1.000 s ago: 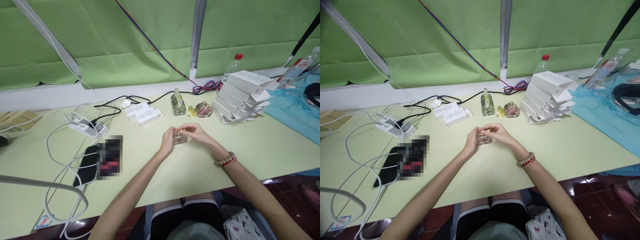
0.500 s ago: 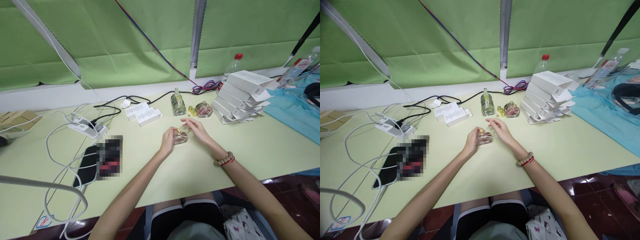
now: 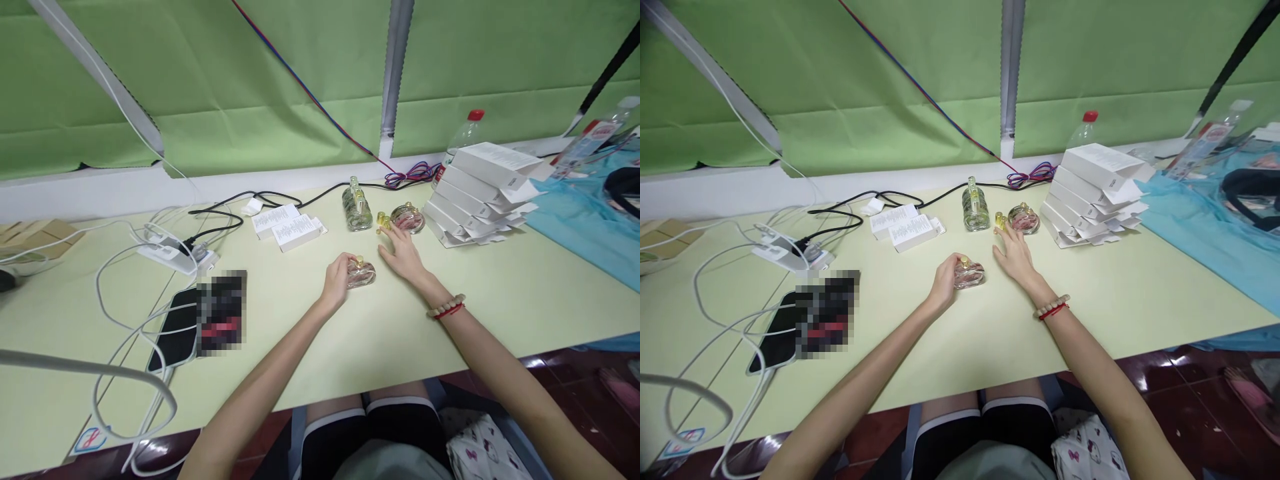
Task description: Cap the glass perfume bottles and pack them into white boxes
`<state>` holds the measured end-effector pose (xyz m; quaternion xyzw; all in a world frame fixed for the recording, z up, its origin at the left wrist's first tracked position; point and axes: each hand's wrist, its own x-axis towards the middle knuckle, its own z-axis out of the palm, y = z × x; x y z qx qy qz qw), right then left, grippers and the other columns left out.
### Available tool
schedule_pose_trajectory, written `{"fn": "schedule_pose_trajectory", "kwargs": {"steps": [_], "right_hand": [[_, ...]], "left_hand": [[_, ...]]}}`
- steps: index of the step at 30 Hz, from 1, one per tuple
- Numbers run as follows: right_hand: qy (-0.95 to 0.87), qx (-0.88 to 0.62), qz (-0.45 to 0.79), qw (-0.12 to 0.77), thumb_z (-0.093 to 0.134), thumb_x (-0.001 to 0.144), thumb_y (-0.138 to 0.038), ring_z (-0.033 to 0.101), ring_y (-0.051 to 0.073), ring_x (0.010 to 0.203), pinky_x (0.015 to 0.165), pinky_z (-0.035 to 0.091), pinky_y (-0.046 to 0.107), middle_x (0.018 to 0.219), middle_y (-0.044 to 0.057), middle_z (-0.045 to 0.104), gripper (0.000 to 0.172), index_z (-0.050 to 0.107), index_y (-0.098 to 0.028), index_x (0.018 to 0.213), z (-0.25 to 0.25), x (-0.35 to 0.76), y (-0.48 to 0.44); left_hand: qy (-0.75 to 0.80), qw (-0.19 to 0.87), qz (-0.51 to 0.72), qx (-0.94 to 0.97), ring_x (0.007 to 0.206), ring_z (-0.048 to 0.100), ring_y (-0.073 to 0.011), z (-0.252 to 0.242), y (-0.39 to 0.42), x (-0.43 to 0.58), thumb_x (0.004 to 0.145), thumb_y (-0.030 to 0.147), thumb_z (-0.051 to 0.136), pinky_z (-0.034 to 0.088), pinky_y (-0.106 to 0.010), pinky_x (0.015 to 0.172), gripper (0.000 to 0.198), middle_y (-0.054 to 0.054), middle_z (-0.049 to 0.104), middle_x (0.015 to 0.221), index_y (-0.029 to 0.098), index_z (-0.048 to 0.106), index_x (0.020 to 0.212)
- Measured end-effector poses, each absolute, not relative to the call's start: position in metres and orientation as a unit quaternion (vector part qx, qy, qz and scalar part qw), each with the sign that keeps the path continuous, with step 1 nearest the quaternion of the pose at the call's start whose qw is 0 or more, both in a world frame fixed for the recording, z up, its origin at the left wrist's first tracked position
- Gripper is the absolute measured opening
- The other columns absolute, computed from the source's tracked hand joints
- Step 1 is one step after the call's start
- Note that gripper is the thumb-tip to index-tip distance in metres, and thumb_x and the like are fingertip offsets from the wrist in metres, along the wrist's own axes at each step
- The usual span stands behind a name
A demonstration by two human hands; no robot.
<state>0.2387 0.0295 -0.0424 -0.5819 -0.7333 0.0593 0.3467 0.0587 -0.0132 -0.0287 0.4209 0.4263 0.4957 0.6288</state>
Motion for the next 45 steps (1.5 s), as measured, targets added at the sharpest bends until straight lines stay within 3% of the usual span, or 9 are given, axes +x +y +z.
{"fn": "schedule_pose_trajectory", "kwargs": {"steps": [4, 14, 18, 20, 25, 29, 34, 39, 45], "right_hand": [[-0.736, -0.578, 0.049, 0.349, 0.048, 0.080, -0.031, 0.043, 0.030, 0.116, 0.097, 0.037, 0.049, 0.129, 0.013, 0.048, 0.046, 0.051, -0.017, 0.124, -0.042, 0.239, 0.030], [-0.716, -0.578, 0.082, 0.382, 0.052, 0.076, -0.027, 0.044, 0.028, 0.117, 0.095, 0.042, 0.044, 0.125, 0.013, 0.042, 0.041, 0.056, -0.019, 0.117, -0.042, 0.235, 0.028], [-0.725, -0.574, 0.127, 0.358, 0.048, 0.079, -0.023, 0.057, 0.022, 0.091, 0.084, 0.047, 0.041, 0.121, 0.012, 0.048, 0.037, 0.057, -0.020, 0.115, -0.039, 0.233, 0.025], [-0.728, -0.562, 0.145, 0.364, 0.046, 0.081, -0.023, 0.058, 0.017, 0.077, 0.077, 0.048, 0.038, 0.113, 0.010, 0.054, 0.031, 0.061, -0.021, 0.109, -0.037, 0.232, 0.023], [-0.672, -0.496, 0.270, 0.479, 0.053, 0.081, -0.036, 0.056, 0.012, 0.067, 0.062, 0.048, 0.029, 0.105, 0.007, 0.059, 0.030, 0.060, -0.021, 0.107, -0.026, 0.223, 0.020], [-0.596, -0.436, 0.410, 0.535, 0.068, 0.069, -0.043, 0.060, 0.014, 0.074, 0.067, 0.049, 0.027, 0.091, 0.003, 0.064, 0.048, 0.055, -0.023, 0.111, -0.015, 0.214, 0.015], [-0.567, -0.374, 0.483, 0.552, 0.072, 0.066, -0.043, 0.062, 0.016, 0.090, 0.083, 0.048, 0.031, 0.096, 0.003, 0.066, 0.032, 0.064, -0.024, 0.089, -0.005, 0.210, 0.007], [-0.591, -0.336, 0.512, 0.525, 0.071, 0.067, -0.041, 0.062, 0.017, 0.089, 0.083, 0.049, 0.033, 0.093, 0.003, 0.069, 0.023, 0.069, -0.024, 0.082, 0.001, 0.209, 0.000], [-0.628, -0.291, 0.529, 0.491, 0.065, 0.075, -0.041, 0.059, 0.017, 0.099, 0.082, 0.049, 0.032, 0.102, 0.003, 0.067, 0.019, 0.072, -0.026, 0.083, 0.006, 0.209, -0.005]], "left_hand": [[0.428, 0.625, 0.497, 0.423, 0.066, 0.064, -0.0160, -0.027, -0.014, 0.059, 0.075, 0.043, 0.048, 0.053, -0.036, 0.069, 0.026, -0.003, 0.065, 0.073, 0.017, 0.052, 0.077], [0.436, 0.614, 0.497, 0.431, 0.066, 0.063, -0.0158, -0.025, -0.014, 0.060, 0.074, 0.042, 0.047, 0.052, -0.032, 0.065, 0.027, -0.004, 0.065, 0.072, 0.016, 0.052, 0.077], [0.441, 0.607, 0.496, 0.438, 0.065, 0.063, -0.0153, -0.025, -0.014, 0.059, 0.074, 0.042, 0.047, 0.051, -0.030, 0.061, 0.026, -0.003, 0.064, 0.072, 0.017, 0.052, 0.076], [0.452, 0.593, 0.495, 0.447, 0.065, 0.062, -0.0149, -0.024, -0.014, 0.059, 0.075, 0.041, 0.045, 0.050, -0.028, 0.059, 0.025, -0.002, 0.063, 0.071, 0.017, 0.053, 0.075], [0.466, 0.560, 0.495, 0.474, 0.065, 0.059, -0.0141, -0.023, -0.013, 0.058, 0.075, 0.041, 0.043, 0.049, -0.027, 0.059, 0.027, -0.001, 0.061, 0.070, 0.017, 0.054, 0.073], [0.464, 0.562, 0.493, 0.475, 0.066, 0.059, -0.0139, -0.020, -0.015, 0.058, 0.075, 0.040, 0.042, 0.049, -0.026, 0.060, 0.026, -0.001, 0.061, 0.069, 0.017, 0.054, 0.074], [0.471, 0.551, 0.489, 0.486, 0.065, 0.059, -0.0142, -0.018, -0.017, 0.057, 0.077, 0.038, 0.041, 0.048, -0.027, 0.062, 0.025, -0.001, 0.062, 0.069, 0.017, 0.055, 0.074], [0.489, 0.499, 0.477, 0.533, 0.072, 0.059, -0.0149, -0.025, -0.012, 0.054, 0.080, 0.035, 0.038, 0.046, -0.027, 0.070, 0.025, -0.001, 0.063, 0.072, 0.018, 0.056, 0.075], [0.489, 0.459, 0.474, 0.571, 0.074, 0.056, -0.0143, -0.028, -0.010, 0.053, 0.083, 0.034, 0.034, 0.043, -0.025, 0.071, 0.029, 0.000, 0.062, 0.073, 0.018, 0.056, 0.074]]}}
